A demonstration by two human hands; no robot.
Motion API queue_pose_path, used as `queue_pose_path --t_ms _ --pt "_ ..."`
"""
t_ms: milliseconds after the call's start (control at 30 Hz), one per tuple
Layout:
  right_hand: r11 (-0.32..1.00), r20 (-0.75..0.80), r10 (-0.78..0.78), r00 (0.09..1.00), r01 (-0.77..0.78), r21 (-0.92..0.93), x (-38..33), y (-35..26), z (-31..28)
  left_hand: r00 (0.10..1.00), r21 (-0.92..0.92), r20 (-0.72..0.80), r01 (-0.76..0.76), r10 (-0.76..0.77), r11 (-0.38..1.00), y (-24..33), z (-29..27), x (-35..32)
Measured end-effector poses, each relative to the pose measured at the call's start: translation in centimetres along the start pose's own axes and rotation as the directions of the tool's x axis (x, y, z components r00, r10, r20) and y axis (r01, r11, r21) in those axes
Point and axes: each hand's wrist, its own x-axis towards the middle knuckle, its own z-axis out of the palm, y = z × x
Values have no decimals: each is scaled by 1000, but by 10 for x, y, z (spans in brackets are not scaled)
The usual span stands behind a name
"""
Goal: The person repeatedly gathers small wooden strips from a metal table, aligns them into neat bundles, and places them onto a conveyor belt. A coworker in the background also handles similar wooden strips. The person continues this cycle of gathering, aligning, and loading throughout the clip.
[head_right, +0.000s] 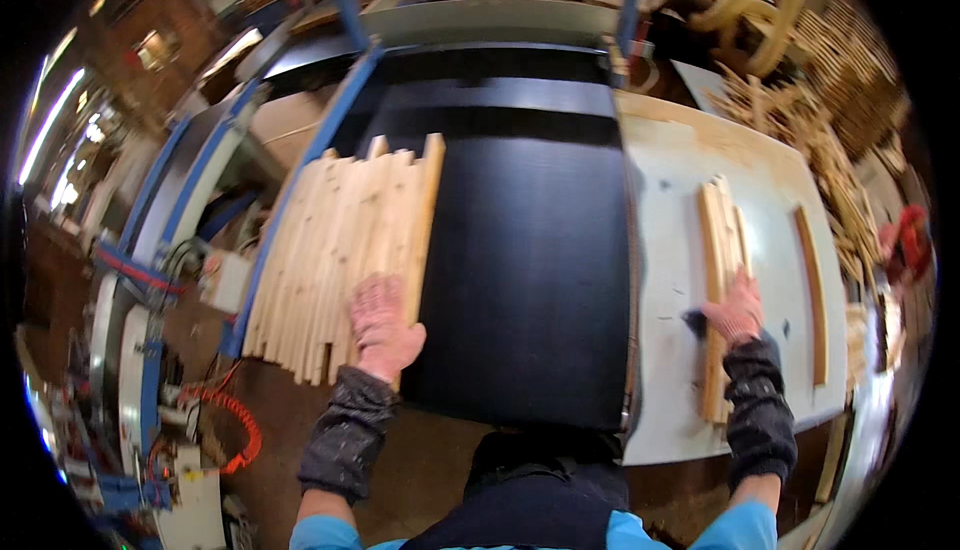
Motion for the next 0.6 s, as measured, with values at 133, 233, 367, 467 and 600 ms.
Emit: queue_pose_path --t_ms 133,233,367,467,600 --pt "991 -8 51 999 -50 125 17 17 21 994 105 96 37 -47 994 -9 1 -1" --pt "956 68 54 996 -72 286 16 2 22 996 168 56 59 -69 984 -11 -4 -10" --pt "978 -4 -163 987 162 135 -22 -70 23 997 146 28 71 -76 987 -11 -3 -7" --pt "925 -23 -317 948 315 212 -54 -157 18 987 157 117 91 -110 983 -13 -2 -2" --pt "901 96 -377 921 341 267 -88 -281 11 995 -149 -69 61 -72 987 -14 -7 -16"
